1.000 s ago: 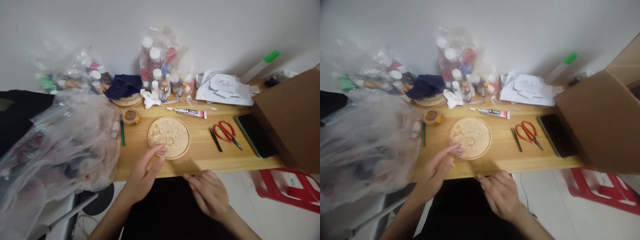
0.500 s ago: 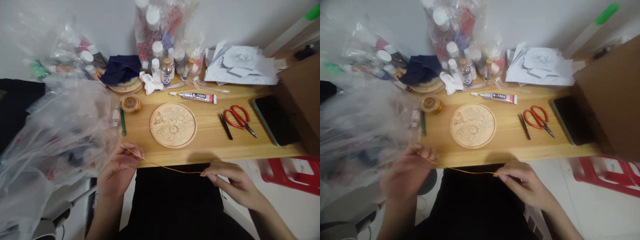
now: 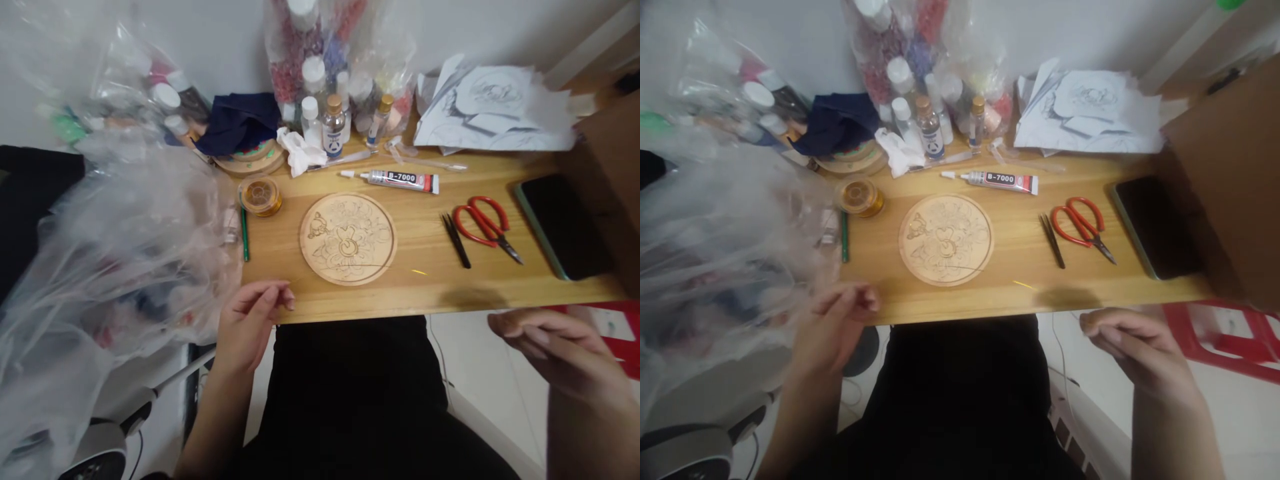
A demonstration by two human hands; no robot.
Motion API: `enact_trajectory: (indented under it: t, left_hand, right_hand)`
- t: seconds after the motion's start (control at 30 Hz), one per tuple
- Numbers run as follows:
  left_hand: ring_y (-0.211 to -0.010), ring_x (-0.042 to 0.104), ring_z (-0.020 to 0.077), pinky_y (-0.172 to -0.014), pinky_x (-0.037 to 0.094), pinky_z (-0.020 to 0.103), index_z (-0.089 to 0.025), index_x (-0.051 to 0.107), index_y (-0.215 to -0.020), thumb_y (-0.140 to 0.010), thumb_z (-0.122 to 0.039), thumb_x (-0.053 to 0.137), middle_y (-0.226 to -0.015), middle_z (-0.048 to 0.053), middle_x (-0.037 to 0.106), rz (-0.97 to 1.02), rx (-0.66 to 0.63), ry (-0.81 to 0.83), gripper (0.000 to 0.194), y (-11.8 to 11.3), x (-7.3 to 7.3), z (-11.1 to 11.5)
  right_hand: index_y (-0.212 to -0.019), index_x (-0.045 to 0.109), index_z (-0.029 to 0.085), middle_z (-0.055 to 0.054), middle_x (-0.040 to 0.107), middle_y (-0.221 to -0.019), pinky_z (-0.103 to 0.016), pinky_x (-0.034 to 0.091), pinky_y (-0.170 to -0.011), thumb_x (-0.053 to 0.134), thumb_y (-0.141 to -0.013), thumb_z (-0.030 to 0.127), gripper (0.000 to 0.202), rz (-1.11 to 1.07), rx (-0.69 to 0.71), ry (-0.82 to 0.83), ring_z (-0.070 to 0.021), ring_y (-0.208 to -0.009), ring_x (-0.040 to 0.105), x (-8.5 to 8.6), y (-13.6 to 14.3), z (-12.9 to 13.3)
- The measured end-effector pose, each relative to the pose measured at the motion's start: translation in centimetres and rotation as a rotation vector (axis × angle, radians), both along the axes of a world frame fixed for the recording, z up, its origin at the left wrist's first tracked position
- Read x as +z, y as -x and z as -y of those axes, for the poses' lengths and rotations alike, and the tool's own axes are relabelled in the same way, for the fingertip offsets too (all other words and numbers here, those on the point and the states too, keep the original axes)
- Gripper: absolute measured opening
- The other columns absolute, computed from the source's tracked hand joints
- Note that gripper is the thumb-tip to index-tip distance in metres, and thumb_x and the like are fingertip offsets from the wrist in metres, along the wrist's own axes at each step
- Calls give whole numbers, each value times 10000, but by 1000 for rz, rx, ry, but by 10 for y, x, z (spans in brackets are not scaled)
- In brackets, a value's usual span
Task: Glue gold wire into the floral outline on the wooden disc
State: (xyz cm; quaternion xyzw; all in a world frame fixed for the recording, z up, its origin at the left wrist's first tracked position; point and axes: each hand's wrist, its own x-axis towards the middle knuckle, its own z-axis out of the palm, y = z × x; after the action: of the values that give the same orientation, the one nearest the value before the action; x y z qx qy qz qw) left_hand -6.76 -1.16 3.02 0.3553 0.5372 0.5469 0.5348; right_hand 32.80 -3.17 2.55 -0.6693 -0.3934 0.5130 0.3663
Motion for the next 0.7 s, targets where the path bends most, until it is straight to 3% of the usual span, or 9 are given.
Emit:
enact_trajectory:
  t: [0.1,0.2,0.27,0.33,0.43,0.5,0.6,0.7]
  left_hand:
    - [-677,659,113,-687,541,235,-253,783,-930,-809,-288,784,-746,-19,719,-309,-20,-18,126,-2,-3,4]
    - [-711,697,134,-711,552,258,-256,762,-1010,-871,-257,710,-787,-19,748,-787,-54,-165,149,-4,-1,5]
    - [-713,704,138,-694,543,252,-230,754,-980,-910,-234,657,-790,-10,757,-1056,-70,-327,119,-4,1,3]
    - [-692,703,129,-657,529,235,-203,737,-958,-941,-206,610,-784,-6,759,-1235,-75,-442,128,-2,2,-1]
    - [-691,709,120,-637,517,220,-177,708,-963,-959,-167,578,-822,3,768,-1360,-60,-523,130,-1,3,-6]
    - [-681,705,120,-630,507,225,-161,698,-961,-956,-160,587,-824,13,768,-1406,-73,-593,110,-3,5,-9]
    - [-611,672,110,-607,488,234,-144,695,-961,-965,-170,587,-746,6,745,-1439,-130,-687,111,-12,12,-12]
    - [-579,651,98,-588,469,231,-147,691,-978,-988,-185,555,-700,-11,728,-1441,-176,-732,142,-25,21,-13]
  right_hand:
    - [-537,745,251,-153,661,-594,-380,533,-537,912,-409,608,414,-21,-128,46,-239,-574,648,0,-4,-2]
    - [-531,738,233,-149,665,-616,-339,482,-477,908,-410,604,425,5,-127,86,-207,-539,603,5,-3,-4]
    - [-562,746,232,-123,667,-628,-298,437,-437,884,-498,572,373,40,-26,102,-166,-503,550,11,-2,-6]
    - [-633,765,238,-88,658,-620,-264,412,-424,825,-630,534,302,99,165,118,-134,-482,503,18,-2,-9]
    - [-795,786,245,-80,694,-709,-258,488,-493,705,-777,550,317,216,499,171,-156,-559,570,27,4,-15]
    - [-997,773,258,-94,739,-906,-291,576,-649,652,-821,577,384,267,651,196,-198,-719,666,32,14,-21]
    - [-1298,633,266,-110,718,-1119,-352,607,-801,599,-844,629,582,311,632,148,-230,-887,709,38,38,-29]
    - [-1354,553,236,-68,725,-874,-324,605,-681,515,-896,641,613,305,562,60,-204,-754,700,42,67,-33]
